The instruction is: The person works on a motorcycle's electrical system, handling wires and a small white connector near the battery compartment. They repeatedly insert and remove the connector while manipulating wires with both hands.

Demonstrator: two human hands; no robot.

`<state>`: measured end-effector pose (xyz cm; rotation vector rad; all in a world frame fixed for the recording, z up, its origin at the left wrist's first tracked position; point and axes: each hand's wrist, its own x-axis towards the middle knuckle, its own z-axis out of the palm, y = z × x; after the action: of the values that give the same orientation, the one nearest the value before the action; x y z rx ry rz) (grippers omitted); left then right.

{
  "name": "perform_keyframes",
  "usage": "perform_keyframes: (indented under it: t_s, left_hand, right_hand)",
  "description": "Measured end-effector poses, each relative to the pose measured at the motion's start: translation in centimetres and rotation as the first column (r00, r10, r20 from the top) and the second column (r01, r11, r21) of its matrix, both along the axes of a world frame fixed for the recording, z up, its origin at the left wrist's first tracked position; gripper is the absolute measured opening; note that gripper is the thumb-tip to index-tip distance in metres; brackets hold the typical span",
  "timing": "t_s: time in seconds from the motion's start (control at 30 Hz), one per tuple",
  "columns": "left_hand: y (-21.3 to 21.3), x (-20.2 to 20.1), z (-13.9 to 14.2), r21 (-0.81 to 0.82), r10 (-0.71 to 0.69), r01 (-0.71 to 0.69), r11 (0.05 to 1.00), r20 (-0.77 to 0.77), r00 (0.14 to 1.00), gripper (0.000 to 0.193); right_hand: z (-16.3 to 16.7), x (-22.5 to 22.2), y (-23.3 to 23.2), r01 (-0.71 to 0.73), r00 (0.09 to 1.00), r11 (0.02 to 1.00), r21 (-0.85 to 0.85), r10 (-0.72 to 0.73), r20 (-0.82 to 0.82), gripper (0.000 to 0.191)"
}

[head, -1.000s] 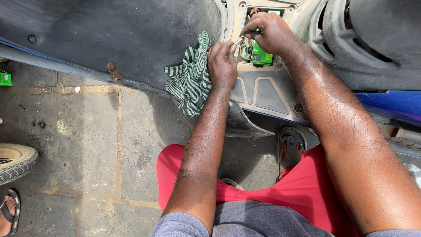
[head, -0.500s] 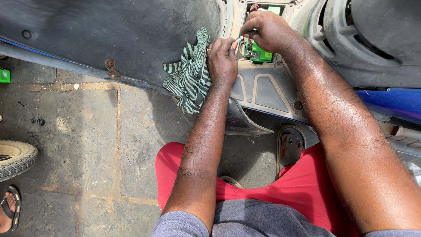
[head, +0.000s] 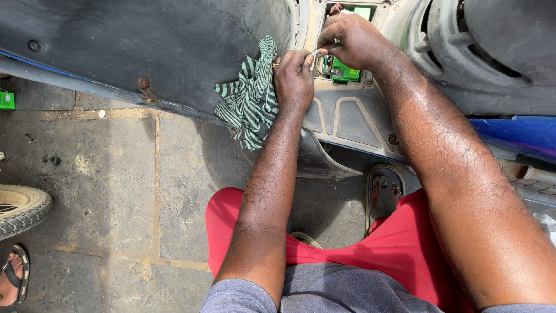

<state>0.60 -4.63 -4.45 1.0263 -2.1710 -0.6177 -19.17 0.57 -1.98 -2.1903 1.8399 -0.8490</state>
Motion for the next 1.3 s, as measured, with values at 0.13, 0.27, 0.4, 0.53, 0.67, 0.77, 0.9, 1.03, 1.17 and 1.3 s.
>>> perform_keyframes:
  t_s: [0.13,0.27,0.4,0.53,0.67,0.77,0.9,1.03,1.17,1.3]
  left_hand:
    - [-0.23,-0.04,-0.15,0.029,-0.003,0.004,1.0,-0.022,1.0,0.011]
    - [-0.37,0.0,-0.13,0.087,-0.01,0.012,0.996,-0.015,1.0,0.013]
    - [-0.15,0.06,0.02,0.039,-0.026,0.026,0.999,0.004,1.0,0.013]
    - [-0.04,0.09,0.04,0.039,-0.038,0.039,0.998,-0.021,0.999,0.013]
    - [-0.04,0.15,0.02,0.084,-0.033,0.042,0.996,-0.106,0.994,0.01]
    - [-0.02,0.31,0.16,0.188,-0.017,0.062,0.98,-0.232,0.973,0.012]
    - [-0.12,0.61,0.32,0.241,-0.017,0.095,0.966,-0.306,0.952,0.013]
    - [-0.31,0.75,0.1,0.304,0.007,0.096,0.948,-0.321,0.947,0.013]
    - [-0.5,0.77,-0.31,0.288,0.017,0.074,0.955,-0.303,0.953,0.014]
    - [-0.65,0.72,-0.64,0.312,0.04,0.063,0.948,-0.314,0.949,0.015]
  right_hand:
    - [0.11,0.13,0.03,0.009,1.0,0.999,-0.052,-0.011,-0.027,0.018]
    - [0.37,0.37,0.04,-0.004,1.0,1.0,-0.013,0.003,-0.011,0.02]
    - [0.33,0.44,0.14,-0.016,1.0,1.0,-0.019,0.017,0.023,0.02]
    - [0.27,-0.05,0.03,-0.015,0.999,0.996,-0.083,0.017,0.032,0.02]
    - [0.33,-0.35,-0.05,0.023,0.999,0.995,-0.092,-0.02,0.034,0.018]
    - [0.43,-0.2,-0.04,0.029,0.997,0.997,-0.077,-0.023,0.075,0.02]
    - [0.49,-0.12,-0.05,0.087,0.994,0.993,-0.079,-0.082,0.071,0.02]
    - [0.46,-0.17,0.06,0.093,0.992,0.994,-0.059,-0.088,0.09,0.019]
    - [0.44,-0.17,0.04,0.091,0.993,0.995,-0.051,-0.087,0.076,0.019]
    - [0.41,-0.15,0.03,0.084,0.995,0.995,-0.06,-0.081,0.062,0.02]
